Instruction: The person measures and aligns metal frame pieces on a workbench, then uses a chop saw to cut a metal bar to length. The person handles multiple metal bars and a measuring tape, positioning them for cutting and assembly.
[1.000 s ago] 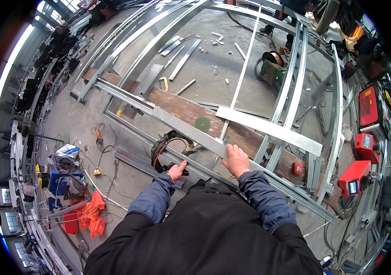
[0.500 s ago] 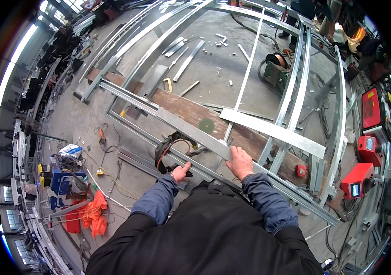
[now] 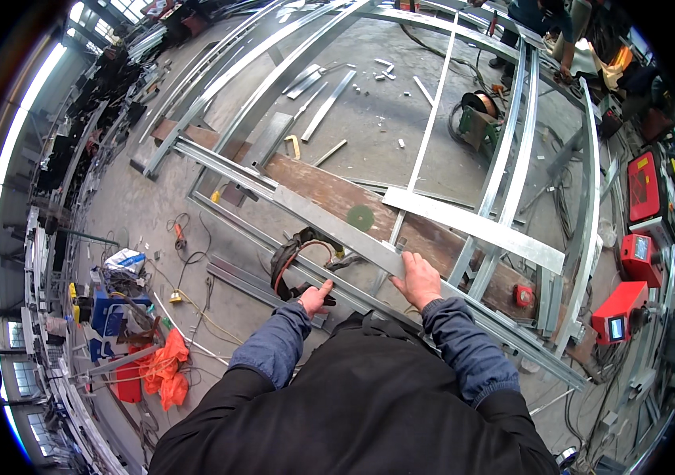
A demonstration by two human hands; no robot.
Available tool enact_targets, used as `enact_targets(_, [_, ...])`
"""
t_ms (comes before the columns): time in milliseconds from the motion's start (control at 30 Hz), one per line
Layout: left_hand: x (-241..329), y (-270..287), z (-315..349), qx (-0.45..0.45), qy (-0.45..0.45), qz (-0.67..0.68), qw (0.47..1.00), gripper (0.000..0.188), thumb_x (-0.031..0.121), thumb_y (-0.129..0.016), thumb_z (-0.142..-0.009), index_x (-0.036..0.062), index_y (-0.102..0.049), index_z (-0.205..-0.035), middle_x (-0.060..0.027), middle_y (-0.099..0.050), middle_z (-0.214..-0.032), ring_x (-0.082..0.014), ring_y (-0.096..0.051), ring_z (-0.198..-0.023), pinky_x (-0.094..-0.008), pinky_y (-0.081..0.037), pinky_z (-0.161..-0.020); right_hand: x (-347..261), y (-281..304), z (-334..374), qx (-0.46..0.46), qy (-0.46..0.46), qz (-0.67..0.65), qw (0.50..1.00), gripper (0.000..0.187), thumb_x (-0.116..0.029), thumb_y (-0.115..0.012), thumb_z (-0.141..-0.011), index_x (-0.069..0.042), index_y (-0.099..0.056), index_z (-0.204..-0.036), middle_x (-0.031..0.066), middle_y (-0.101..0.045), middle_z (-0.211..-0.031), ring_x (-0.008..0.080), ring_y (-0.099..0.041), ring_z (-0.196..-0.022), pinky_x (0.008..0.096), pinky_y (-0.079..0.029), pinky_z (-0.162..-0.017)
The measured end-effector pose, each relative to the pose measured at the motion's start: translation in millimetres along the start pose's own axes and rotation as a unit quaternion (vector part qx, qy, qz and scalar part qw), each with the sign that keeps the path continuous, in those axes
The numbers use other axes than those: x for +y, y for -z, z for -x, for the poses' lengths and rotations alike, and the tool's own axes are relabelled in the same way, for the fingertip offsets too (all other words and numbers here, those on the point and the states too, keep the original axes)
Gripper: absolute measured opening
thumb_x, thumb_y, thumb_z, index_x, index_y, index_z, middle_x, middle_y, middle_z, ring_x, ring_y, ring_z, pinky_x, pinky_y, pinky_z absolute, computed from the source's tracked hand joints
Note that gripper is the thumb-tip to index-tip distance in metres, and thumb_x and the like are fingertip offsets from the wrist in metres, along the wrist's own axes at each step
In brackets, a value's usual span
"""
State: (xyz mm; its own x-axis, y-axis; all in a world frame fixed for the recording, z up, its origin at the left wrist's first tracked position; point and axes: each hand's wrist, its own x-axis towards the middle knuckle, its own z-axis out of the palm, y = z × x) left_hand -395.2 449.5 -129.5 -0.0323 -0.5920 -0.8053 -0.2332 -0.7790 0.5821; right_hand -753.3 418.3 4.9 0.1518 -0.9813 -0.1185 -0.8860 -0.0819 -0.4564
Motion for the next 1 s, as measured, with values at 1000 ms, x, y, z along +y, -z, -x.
enact_targets(1000, [8.9,19.5,-10.3,-0.108,0.059,0.000,0.992,0.092,0.076,-0.051,-0.108,0.0014,-0.044,-0.160,-0.0192,-0.064,-0.150,-0.0371,-0.067,-0.133,-0.0561,-0.054,-0.100,12.6,21.2,416.4,0.412,-0.473,-0.250,0.737,0.060,-0.018,-0.077,-0.084,0.000,-0.058,-0.138,0.0188,-0.070,-0.119,0.0311,-0.070,-0.108,0.0396,-0.055,-0.099])
